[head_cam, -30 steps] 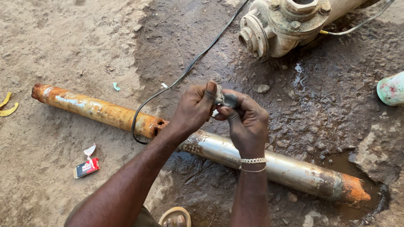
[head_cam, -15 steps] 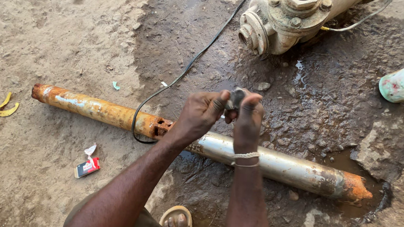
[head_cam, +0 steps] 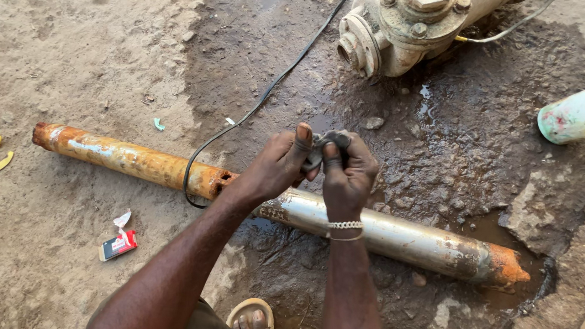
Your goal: The person scrubs a long metal pipe lying on muddy ground with their hands, then wipes it with a white cloth. The pipe is connected to a flanged joint and a pump is visible nearby.
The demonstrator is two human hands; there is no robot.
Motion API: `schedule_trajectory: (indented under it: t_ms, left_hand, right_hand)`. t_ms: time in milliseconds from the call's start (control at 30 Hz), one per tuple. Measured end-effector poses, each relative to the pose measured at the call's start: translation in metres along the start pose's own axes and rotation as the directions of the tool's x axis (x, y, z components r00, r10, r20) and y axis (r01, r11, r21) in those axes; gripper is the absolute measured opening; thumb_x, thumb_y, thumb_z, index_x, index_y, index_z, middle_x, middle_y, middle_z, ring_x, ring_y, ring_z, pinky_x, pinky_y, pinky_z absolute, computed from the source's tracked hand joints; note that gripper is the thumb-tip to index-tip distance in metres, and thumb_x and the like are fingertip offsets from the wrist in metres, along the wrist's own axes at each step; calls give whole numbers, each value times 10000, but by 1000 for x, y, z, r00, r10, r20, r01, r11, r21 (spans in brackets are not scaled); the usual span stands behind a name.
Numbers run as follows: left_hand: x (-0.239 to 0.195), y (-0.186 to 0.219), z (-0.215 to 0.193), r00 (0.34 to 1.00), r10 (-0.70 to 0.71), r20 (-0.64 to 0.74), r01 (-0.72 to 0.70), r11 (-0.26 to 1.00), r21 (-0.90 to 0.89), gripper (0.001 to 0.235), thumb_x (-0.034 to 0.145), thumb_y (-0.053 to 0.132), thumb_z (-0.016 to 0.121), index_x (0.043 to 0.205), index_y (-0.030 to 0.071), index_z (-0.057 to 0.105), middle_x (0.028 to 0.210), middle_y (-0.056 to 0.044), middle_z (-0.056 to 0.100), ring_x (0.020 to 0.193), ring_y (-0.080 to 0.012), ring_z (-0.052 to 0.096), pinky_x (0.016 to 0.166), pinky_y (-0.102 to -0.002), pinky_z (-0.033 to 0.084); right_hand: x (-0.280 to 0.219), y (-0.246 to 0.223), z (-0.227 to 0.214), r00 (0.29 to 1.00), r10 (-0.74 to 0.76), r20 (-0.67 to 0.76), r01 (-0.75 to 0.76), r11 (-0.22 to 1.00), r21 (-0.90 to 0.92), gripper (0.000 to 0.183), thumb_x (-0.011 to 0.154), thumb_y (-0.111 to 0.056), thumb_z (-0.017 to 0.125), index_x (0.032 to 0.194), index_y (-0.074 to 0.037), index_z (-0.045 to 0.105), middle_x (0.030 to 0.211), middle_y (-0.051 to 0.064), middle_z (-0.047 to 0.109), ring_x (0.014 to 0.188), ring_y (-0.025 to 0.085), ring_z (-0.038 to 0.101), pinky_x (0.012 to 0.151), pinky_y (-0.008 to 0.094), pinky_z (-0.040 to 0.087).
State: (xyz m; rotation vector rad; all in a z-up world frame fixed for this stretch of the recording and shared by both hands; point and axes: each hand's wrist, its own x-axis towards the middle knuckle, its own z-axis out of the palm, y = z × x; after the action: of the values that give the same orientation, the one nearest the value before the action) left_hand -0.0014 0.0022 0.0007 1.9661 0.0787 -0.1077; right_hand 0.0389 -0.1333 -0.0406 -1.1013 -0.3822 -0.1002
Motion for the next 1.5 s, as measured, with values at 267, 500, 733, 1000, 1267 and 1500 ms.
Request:
schedule_trajectory:
  t_ms: [267,500,733,1000,1267,1500]
  left_hand:
    - [-4,2,-4,998,47,33,-46,999,-21,982,903,861,145,798,72,720,677,-59,659,598,-125,640,526,-304,557]
    - [-1,19,-9,927,-240,-287,256,966,18,520,949,534,566,891,74,803,764,-81,766,606,-137,675,517,-316,571]
    - [-5,38,-2,930,-185,-316,120,969,-214,134,902,68,733,1021,25,775,856,-122,785,702,-138,731,610,-283,641]
    - [-1,33,-1,896,-26,-443,-49,986,-157,141,954,46,651,1037,12,760,904,-126,762,734,-160,765,589,-280,682]
    - [0,28,0,930,157,-332,-119,984,132,130,970,129,728,1073,51,743,901,-79,766,771,-146,773,636,-272,674]
    - [4,18,15,907,138,-397,-109,989,96,143,989,115,620,916,78,738,756,-53,752,646,-116,742,547,-295,655]
  right_hand:
    - [-3,22,-14,987,158,0,-157,982,-104,417,1104,-423,482,885,-102,632,672,-30,599,510,41,509,427,187,429]
    - [10,0,-37,937,93,337,35,934,-356,471,1061,-469,561,902,-62,735,907,62,724,789,94,689,627,208,598]
    - [10,-18,-23,955,285,86,-287,958,5,261,887,-116,793,1104,26,757,942,162,786,802,192,759,696,311,674]
    - [13,-31,-27,934,226,278,-279,946,168,407,968,1,667,1365,58,596,1165,187,731,1056,224,756,958,351,676]
    - [13,-17,-18,968,232,95,-233,973,-1,323,974,-28,673,1291,33,664,1130,173,759,980,223,773,821,343,704]
    - [5,11,-14,993,118,9,-118,985,125,76,1031,-55,642,1043,-25,711,865,84,742,649,92,658,543,233,573]
